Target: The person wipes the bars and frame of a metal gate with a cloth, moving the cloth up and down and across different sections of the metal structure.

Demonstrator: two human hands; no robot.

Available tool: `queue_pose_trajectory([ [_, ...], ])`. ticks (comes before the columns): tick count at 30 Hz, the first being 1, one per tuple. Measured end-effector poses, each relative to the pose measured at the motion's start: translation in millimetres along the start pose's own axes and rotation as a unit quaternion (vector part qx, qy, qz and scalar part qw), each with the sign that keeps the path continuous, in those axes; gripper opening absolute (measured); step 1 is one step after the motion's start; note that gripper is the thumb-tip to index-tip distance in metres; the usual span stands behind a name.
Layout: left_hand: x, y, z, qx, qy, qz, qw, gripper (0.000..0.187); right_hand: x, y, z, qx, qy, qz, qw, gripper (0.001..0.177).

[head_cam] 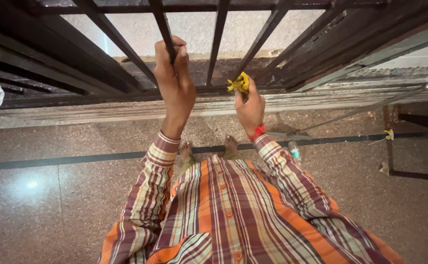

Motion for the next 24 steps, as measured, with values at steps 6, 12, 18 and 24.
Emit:
queue_pose_trajectory([
  [6,0.7,2.7,3.1,0.018,0.008,0.007,1.000,0.005,-35.1,-4.3,-44.5,0.006,0.110,0.000,0.994,0.037],
  [12,-1.3,3.1,1.7,0.018,-0.001,0.007,1.000,0.006,8.5,-48.5,-64.5,0.141,0.041,-0.132,0.980,0.052],
  [18,1.7,2.9,-7.7,0.020,0.019,0.005,1.000,0.006,7.5,-51.0,-55.4,0.124,-0.043,-0.204,0.970,0.045],
  [24,2.5,4.5,-1.8,0.027,0.016,0.009,0.999,0.007,7.7,-31.4,-56.8,0.151,-0.023,-0.181,0.972,0.040],
])
Point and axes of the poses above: each hand's wrist, its own x-axis towards the middle knuckle, its own y-axis out of the back of the hand, z = x × y, the point moved 9 cm from there along x, towards the middle knuckle, and after that the axes turned 9 degrees about y, right-handed, at the moved point
